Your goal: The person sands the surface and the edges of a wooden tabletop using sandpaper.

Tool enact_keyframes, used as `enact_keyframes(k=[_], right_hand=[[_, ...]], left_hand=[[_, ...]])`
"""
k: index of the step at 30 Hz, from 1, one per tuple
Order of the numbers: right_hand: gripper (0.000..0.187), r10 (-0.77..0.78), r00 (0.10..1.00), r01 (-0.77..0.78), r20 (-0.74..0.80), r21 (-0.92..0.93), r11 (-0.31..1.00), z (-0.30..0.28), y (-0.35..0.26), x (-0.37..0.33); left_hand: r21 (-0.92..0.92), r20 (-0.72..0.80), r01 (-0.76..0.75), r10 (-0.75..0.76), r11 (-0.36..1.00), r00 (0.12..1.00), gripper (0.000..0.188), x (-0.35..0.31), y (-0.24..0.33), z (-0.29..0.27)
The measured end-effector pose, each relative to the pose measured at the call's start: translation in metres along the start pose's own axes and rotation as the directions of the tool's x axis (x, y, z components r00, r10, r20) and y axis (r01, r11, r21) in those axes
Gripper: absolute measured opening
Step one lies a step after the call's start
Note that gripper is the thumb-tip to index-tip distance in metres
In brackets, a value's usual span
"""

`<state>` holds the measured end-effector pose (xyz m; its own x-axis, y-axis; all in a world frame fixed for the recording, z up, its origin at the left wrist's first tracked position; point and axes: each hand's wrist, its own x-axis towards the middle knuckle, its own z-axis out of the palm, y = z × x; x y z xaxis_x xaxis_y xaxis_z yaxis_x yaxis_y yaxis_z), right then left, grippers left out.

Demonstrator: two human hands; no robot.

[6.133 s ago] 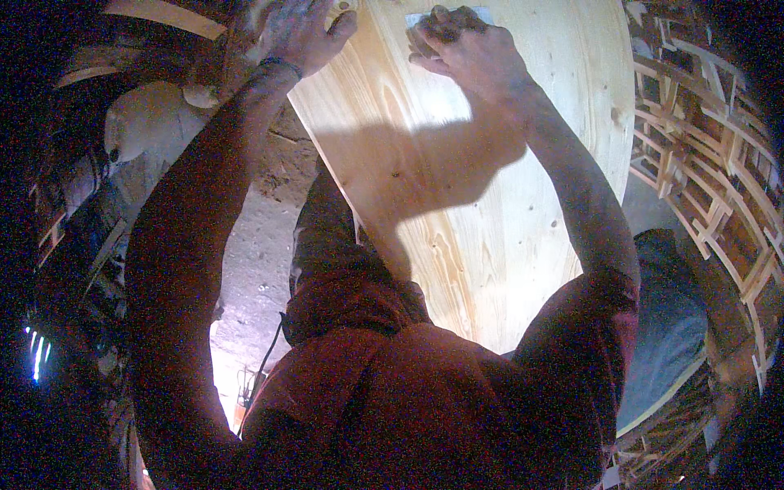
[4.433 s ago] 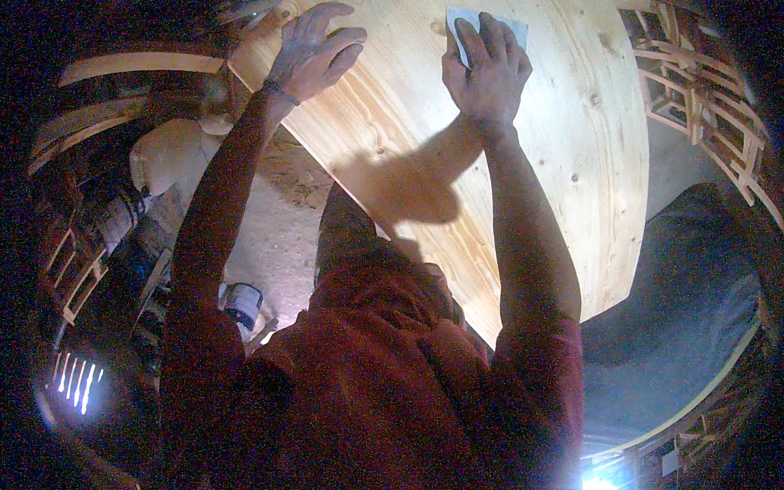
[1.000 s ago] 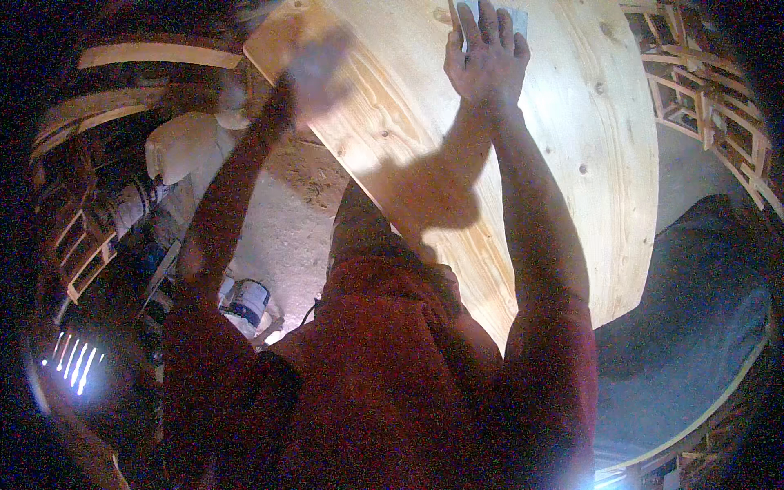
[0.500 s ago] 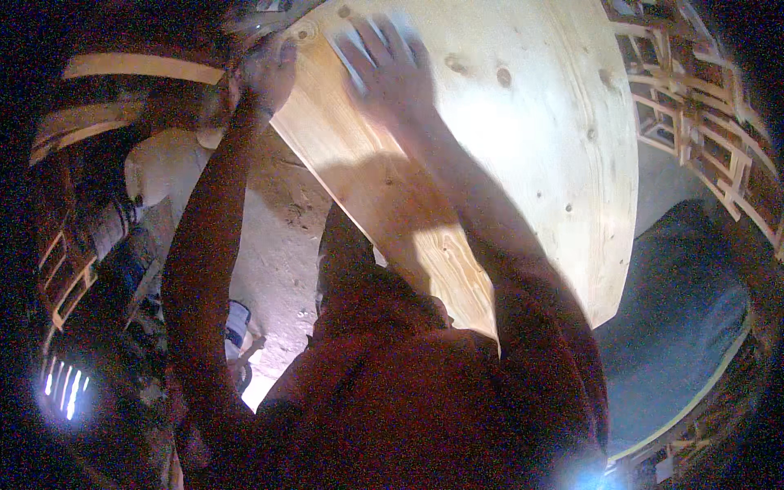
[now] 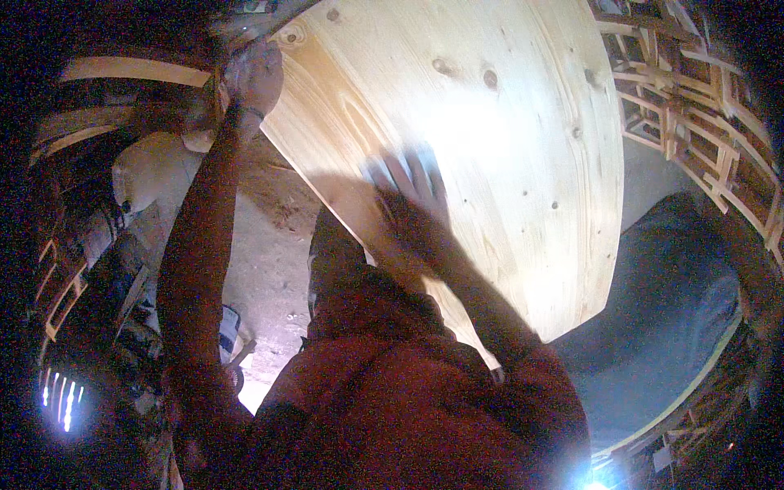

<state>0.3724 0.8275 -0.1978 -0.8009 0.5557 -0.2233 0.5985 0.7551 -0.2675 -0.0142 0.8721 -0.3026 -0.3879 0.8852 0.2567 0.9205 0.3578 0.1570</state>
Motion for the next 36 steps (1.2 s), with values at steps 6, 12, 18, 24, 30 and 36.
enact_keyframes(k=[6,12,18,24,30,36], right_hand=[[0.046,-0.090,0.770,0.133,-0.632,0.021,0.991,-0.051,0.006,0.259],[0.067,0.027,0.997,-0.029,0.078,0.032,0.999,0.019,-0.003,-0.106],[0.058,-0.002,1.000,0.002,0.002,0.002,1.000,-0.007,-0.007,0.016],[0.048,-0.066,0.784,0.129,-0.617,0.058,0.990,-0.039,-0.028,0.230],[0.055,0.200,0.814,-0.209,0.545,-0.048,0.977,0.010,-0.044,-0.083],[0.054,-0.143,0.989,0.138,0.019,0.172,0.975,-0.004,-0.031,0.008]], left_hand=[[-0.023,-0.036,-0.089,0.088,0.996,0.995,0.027,0.020,0.008,0.002],[0.047,0.211,-0.070,0.059,0.996,0.976,0.030,-0.006,-0.006,0.006],[-0.080,0.189,0.091,-0.075,0.993,0.979,0.036,0.008,0.034,-0.031],[0.454,-0.184,-0.289,0.406,0.843,0.895,0.042,0.000,-0.007,0.021],[-0.073,-0.077,-0.032,0.026,0.997,0.997,0.038,0.010,0.026,-0.004],[-0.159,-0.095,0.043,-0.059,0.986,0.994,0.045,-0.001,-0.003,-0.024]])
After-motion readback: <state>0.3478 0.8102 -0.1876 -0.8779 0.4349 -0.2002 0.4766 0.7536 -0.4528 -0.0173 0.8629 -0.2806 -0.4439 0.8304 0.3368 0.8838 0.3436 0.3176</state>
